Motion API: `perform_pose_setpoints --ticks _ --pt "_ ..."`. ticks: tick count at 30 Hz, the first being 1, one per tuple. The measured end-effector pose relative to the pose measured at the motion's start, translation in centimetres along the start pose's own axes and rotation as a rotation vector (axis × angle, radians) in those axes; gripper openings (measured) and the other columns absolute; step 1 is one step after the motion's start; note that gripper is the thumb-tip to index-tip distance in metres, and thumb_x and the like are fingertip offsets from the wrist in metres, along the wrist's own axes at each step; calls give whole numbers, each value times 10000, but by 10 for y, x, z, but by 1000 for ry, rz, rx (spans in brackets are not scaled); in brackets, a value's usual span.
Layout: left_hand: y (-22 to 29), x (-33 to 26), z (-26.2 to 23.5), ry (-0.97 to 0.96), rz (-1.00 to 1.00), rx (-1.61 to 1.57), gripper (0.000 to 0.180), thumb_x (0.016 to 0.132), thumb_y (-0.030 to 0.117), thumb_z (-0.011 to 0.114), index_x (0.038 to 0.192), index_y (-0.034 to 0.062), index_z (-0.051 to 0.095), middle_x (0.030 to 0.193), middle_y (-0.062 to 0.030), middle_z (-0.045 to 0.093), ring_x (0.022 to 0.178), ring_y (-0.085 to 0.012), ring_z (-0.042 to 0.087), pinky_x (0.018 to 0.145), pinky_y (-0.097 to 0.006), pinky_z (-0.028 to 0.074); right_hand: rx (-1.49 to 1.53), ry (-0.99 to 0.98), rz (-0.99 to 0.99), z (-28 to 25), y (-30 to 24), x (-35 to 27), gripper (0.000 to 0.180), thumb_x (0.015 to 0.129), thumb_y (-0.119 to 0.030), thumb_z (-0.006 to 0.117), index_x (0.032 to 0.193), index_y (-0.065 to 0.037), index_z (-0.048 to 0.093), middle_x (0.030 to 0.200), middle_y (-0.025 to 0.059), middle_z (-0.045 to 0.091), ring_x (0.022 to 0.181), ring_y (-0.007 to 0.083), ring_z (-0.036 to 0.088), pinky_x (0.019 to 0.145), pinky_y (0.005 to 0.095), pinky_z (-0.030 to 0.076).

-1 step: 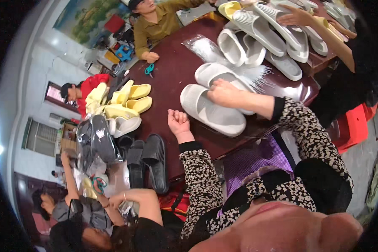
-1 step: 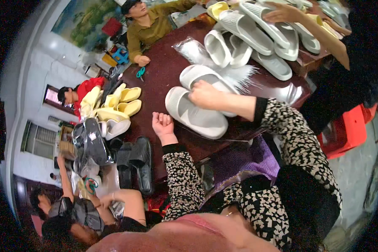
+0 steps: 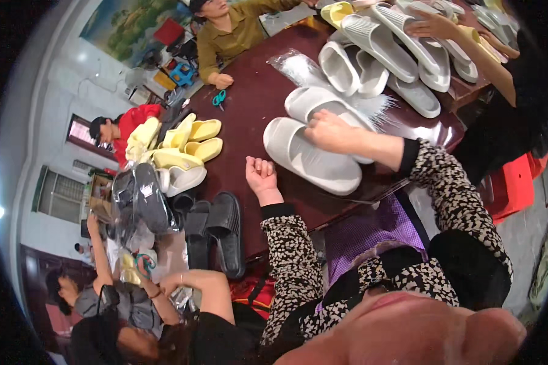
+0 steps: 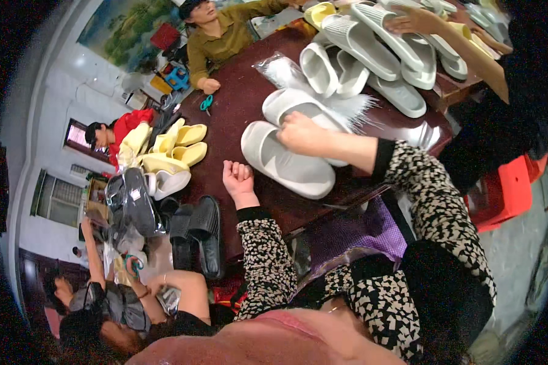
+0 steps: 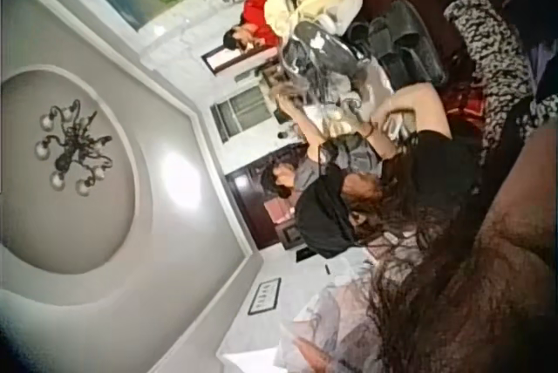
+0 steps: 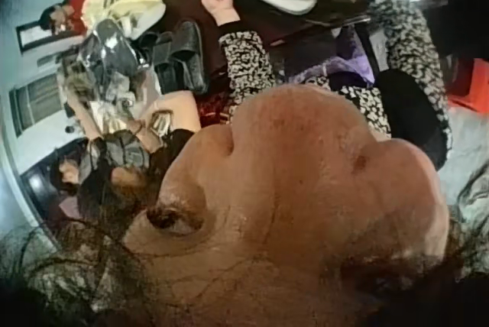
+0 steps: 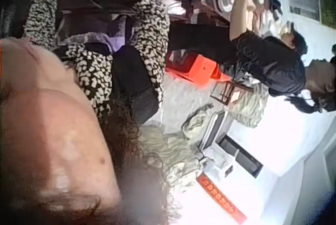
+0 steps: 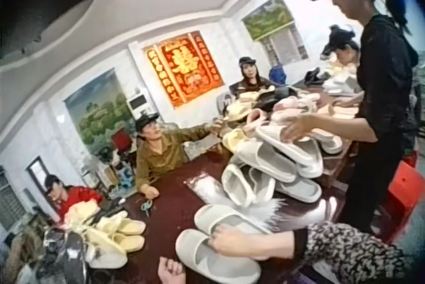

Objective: The person pairs slide sandals by threading plastic fasteners through them by hand, tying the sandals together, and stacking the paired sandals on the table.

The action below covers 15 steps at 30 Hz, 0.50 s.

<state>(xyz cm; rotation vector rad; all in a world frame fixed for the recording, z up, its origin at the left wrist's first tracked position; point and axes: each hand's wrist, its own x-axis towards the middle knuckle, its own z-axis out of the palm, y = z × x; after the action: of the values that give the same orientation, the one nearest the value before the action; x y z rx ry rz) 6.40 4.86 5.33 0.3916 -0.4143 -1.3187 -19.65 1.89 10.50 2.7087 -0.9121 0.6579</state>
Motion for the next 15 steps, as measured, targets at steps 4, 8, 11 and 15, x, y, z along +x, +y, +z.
perform_pose_setpoints --ticks 4,8,11,15 --pt "-1 0 -12 27 -12 34 287 936 219 436 663 130 444 485 21 352 338 -86 226 346 -253 205 -131 108 -38 -30 22 -12 116 749 -144 570 786 -49 627 814 92 640 838 210 580 792 331 440" --pt "1 0 -25 53 -54 53 279 931 222 451 665 137 448 489 27 351 337 -81 225 349 -248 207 -177 102 -95 -52 49 -16 112 712 -186 580 735 -77 578 774 65 602 823 216 558 779 328 430" --pt "-2 -1 -35 4 -103 142 261 923 214 470 675 137 454 492 29 354 335 -80 221 350 -244 206 -273 113 -55 -57 80 -15 104 745 -148 579 802 -65 604 845 79 622 894 213 566 821 341 435" --pt "8 -10 -44 10 -96 192 242 915 205 488 686 131 454 495 28 349 337 -76 221 351 -240 205 -350 -46 240 -98 146 12 119 758 -130 570 850 -69 614 838 92 625 821 229 599 760 354 469"
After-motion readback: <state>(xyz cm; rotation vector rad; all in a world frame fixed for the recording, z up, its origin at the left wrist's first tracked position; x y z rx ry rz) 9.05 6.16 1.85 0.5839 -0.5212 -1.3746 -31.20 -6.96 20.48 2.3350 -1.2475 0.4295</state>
